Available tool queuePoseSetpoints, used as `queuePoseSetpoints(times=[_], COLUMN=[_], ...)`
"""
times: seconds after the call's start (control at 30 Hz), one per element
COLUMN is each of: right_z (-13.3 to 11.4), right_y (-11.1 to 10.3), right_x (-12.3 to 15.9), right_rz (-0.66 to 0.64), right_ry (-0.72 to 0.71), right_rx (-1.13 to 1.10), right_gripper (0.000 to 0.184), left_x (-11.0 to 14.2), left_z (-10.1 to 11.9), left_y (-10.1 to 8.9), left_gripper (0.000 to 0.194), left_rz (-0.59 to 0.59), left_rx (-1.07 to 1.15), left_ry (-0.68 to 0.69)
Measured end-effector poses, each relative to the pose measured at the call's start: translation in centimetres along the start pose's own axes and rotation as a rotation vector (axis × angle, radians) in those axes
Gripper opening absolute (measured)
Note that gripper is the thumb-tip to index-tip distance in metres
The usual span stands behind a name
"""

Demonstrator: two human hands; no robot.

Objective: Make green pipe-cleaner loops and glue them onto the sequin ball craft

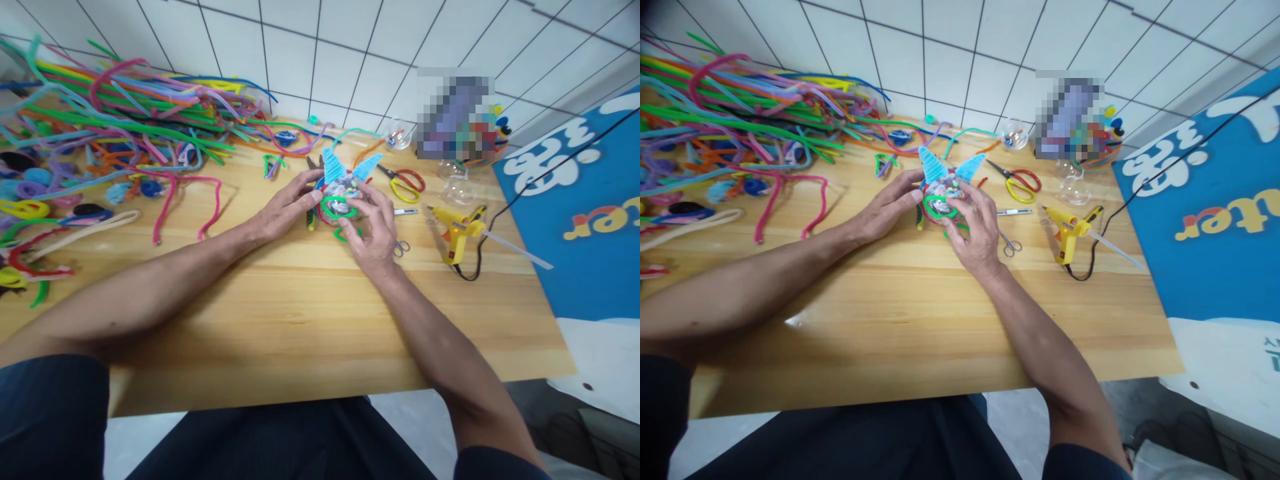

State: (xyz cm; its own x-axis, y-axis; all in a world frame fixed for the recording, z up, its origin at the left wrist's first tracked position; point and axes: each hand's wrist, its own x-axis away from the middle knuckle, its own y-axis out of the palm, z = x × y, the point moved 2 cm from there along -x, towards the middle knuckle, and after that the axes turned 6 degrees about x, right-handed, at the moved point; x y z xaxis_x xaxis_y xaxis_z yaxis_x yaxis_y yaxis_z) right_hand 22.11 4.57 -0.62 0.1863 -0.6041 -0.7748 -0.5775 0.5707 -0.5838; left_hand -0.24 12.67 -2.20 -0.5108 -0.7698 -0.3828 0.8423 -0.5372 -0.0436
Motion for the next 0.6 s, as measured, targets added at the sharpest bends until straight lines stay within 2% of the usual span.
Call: queuePoseSetpoints(times=[0.17,0.37,0.53,0.6], right_z=[-0.1,-0.1,-0.1,-0.1], right_y=[0.2,0.2,0.1,0.0], right_x=[0.1,0.1,-0.1,-0.1], right_rz=[-0.045,-0.014,0.014,0.029], right_ry=[-0.010,-0.025,-0.036,-0.046], right_rx=[-0.017,-0.003,-0.005,-0.005], right_gripper=[0.031,0.029,0.030,0.031], left_x=[-0.3,0.1,1.1,1.3], left_z=[0.1,-0.4,0.8,1.3], left_y=[0.3,0.3,0.1,0.2], left_gripper=[0.057,0.060,0.069,0.074], left_rz=[0.026,0.012,0.135,0.147], left_rx=[0.007,-0.042,-0.333,-0.435], left_ry=[0.025,0.038,0.156,0.223])
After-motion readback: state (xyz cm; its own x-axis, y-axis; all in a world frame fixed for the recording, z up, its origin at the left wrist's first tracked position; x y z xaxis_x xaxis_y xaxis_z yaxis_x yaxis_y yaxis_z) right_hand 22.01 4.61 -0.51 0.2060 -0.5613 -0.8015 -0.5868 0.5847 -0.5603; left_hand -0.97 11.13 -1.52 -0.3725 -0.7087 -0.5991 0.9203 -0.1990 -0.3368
